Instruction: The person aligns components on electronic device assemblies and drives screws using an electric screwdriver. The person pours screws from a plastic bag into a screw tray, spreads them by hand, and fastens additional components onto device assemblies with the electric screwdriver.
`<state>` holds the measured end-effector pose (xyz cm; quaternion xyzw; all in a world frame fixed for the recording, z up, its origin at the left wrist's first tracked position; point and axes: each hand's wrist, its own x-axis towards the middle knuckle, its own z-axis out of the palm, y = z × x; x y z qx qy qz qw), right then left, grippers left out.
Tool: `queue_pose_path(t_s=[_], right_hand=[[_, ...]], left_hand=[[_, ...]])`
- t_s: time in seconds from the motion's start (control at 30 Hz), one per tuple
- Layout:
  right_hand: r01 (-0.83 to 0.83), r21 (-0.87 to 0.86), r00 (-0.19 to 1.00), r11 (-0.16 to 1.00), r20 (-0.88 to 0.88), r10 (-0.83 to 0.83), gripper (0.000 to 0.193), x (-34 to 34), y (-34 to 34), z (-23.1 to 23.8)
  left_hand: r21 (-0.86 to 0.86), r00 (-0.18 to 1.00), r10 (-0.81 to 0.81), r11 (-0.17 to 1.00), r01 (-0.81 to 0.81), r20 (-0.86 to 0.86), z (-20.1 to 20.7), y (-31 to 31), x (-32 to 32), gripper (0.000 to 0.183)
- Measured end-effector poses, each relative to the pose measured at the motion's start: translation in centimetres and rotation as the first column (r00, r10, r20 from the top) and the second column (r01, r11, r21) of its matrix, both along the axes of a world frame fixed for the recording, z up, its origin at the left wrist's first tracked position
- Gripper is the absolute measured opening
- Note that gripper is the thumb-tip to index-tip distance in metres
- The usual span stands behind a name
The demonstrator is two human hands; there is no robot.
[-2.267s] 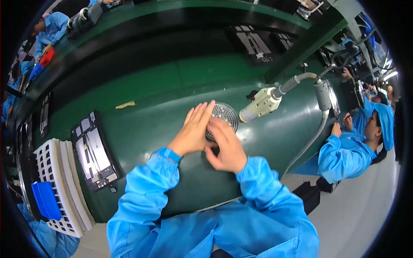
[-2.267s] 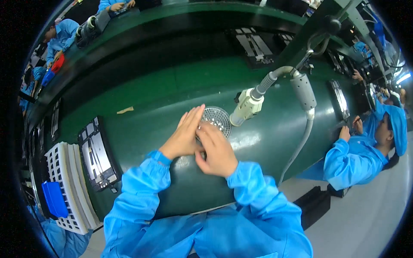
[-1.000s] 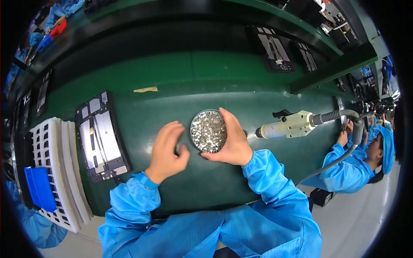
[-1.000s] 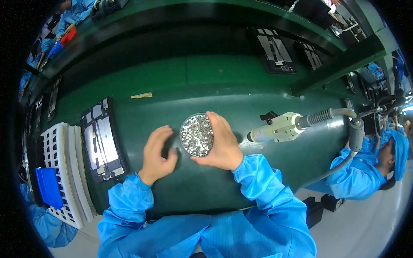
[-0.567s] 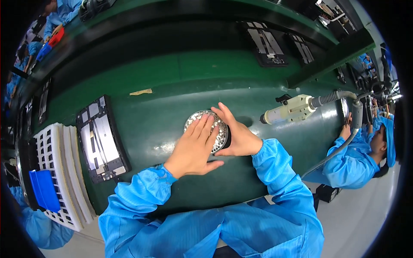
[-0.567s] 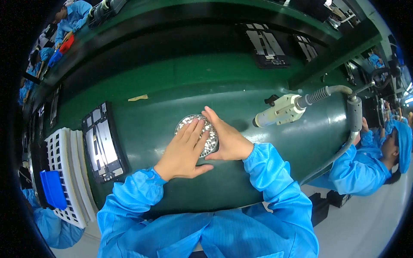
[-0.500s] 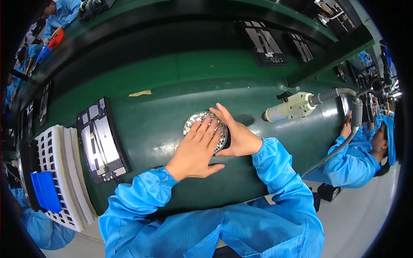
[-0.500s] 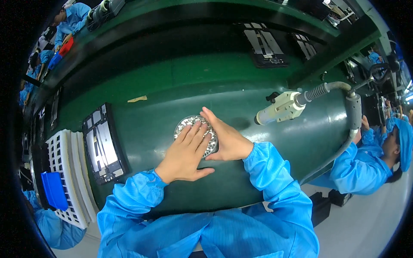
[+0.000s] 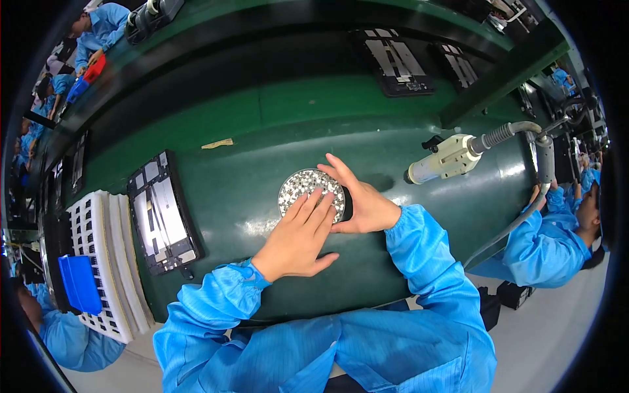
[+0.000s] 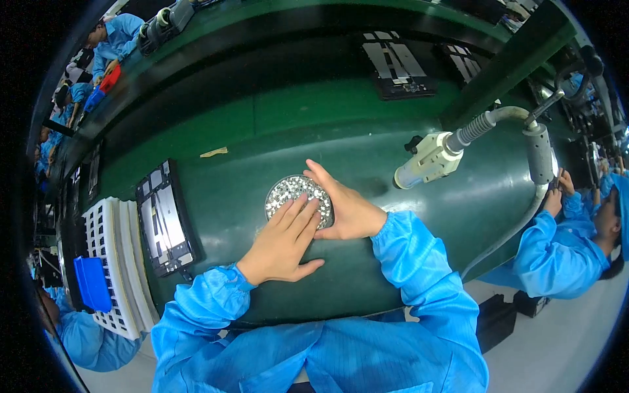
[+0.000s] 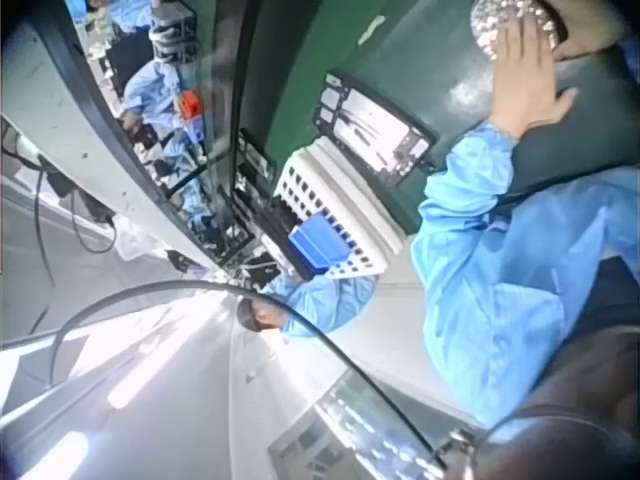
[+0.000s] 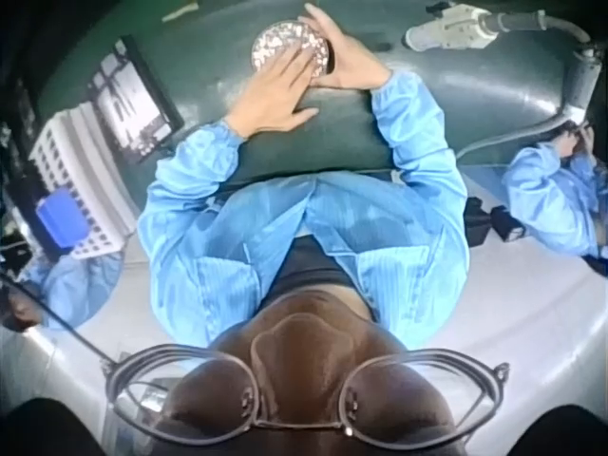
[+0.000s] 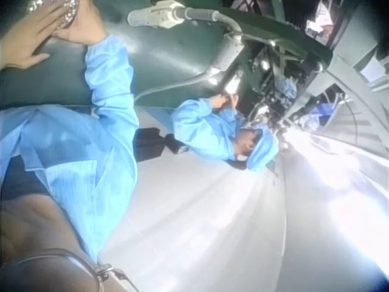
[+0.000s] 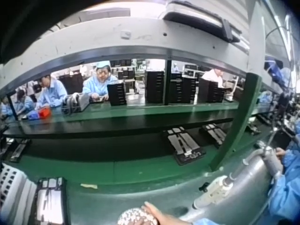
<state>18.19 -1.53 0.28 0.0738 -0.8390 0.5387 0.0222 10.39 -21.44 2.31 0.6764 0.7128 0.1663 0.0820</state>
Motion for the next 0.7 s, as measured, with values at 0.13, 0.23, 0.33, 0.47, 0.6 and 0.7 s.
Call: queue_pose_path(t_s=[0.13, 0.23, 0.33, 0.47, 0.6, 0.7], right_hand=[[-0.002, 0.000, 1.000, 1.000, -0.006, 0.002, 0.122, 0.1, 0.2, -0.2], [-0.010, 0.002, 1.000, 1.000, -0.025, 0.010, 0.121, 0.0, 0.1, -0.5], [0.019, 0.036, 0.999, 0.999, -0.051, -0.018, 0.122, 0.1, 0.0, -0.5], [0.016, 0.020, 0.999, 1.000, -0.033, -0.016, 0.122, 0.1, 0.2, -0.6], [-0.001, -0.020, 1.000, 1.000, 0.002, 0.001, 0.118, 0.2, 0.1, -0.2], [-0.010, -0.049, 1.000, 0.999, -0.007, 0.010, 0.115, 0.2, 0.1, 0.0]], left_hand=[[-0.015, 0.974, 0.188, 0.981, -0.191, -0.123, -0.1, -0.2, 0.3, 0.080], [-0.024, 0.954, 0.278, 0.959, -0.282, -0.114, -0.3, -0.1, 0.6, 0.082], [0.000, 0.963, 0.264, 0.964, -0.264, -0.051, -0.6, 1.2, 1.7, 0.084], [0.010, 0.939, 0.335, 0.942, -0.335, -0.073, -0.8, 1.1, 1.8, 0.085], [0.054, 0.929, 0.365, 0.930, -0.363, -0.059, -0.5, 1.2, 1.1, 0.079], [0.106, 0.978, 0.201, 0.975, -0.195, -0.050, -0.6, 2.5, 1.5, 0.071]])
